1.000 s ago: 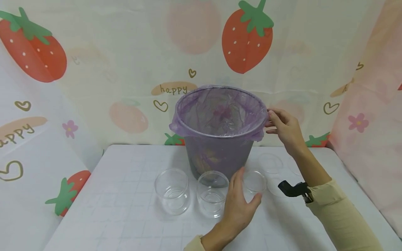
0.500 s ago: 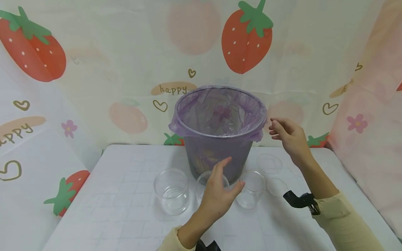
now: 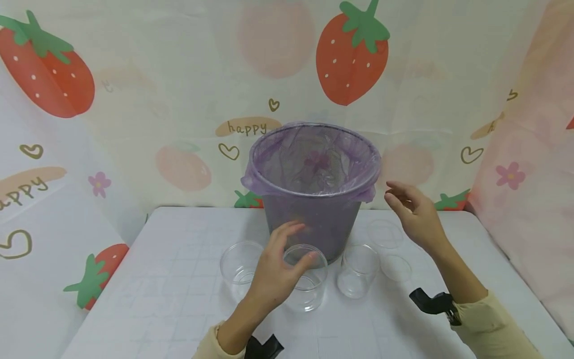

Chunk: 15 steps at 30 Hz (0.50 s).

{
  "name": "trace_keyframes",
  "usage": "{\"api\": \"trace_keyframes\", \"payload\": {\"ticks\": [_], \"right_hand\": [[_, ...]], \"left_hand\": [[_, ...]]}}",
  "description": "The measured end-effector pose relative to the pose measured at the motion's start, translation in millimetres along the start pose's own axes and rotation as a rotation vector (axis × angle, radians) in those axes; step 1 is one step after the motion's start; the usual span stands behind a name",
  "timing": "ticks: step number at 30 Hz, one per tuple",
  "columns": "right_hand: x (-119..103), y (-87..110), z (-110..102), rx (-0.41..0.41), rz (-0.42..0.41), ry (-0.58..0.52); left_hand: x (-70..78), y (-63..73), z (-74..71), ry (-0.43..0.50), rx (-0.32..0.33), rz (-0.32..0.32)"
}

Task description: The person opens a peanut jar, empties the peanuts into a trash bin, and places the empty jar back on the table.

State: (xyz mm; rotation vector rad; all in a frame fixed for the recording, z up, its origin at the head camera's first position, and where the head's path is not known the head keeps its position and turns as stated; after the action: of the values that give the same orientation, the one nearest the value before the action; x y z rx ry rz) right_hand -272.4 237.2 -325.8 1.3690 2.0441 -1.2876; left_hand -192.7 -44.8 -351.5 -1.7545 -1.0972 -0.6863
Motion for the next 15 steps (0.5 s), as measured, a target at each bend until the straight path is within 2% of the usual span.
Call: {"api": "trace_keyframes", "payload": {"ticks": [4,9,15], "right_hand": [[0.3,5.8,3.2,-0.016,-0.069,0.034],[7.8,13.5,7.4,-0.046,-0.046,0.081],[19.5,21.6,11.8,-0.053,-0.033,0.125]], "left_hand": [[-6.5,1.0,-13.5,-0.058,-0.004,0.021],[-18.8,1.3,-30.9,-0.128,-0.004,0.057],[-39.0,2.2,-55.1,-0.177,0.044,0.058]]}}
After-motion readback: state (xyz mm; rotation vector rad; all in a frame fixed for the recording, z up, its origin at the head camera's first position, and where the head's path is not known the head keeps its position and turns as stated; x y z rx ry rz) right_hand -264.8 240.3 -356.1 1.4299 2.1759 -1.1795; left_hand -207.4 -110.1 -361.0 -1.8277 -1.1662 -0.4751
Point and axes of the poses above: each hand's wrist, its own y-axis away from the middle knuckle, its own z-axis out of the palm, x = y × z, the point moved 4 cm from there along -y, towards the middle knuckle, and after that the axes turned 2 degrees about -x, right-handed, at the moved point
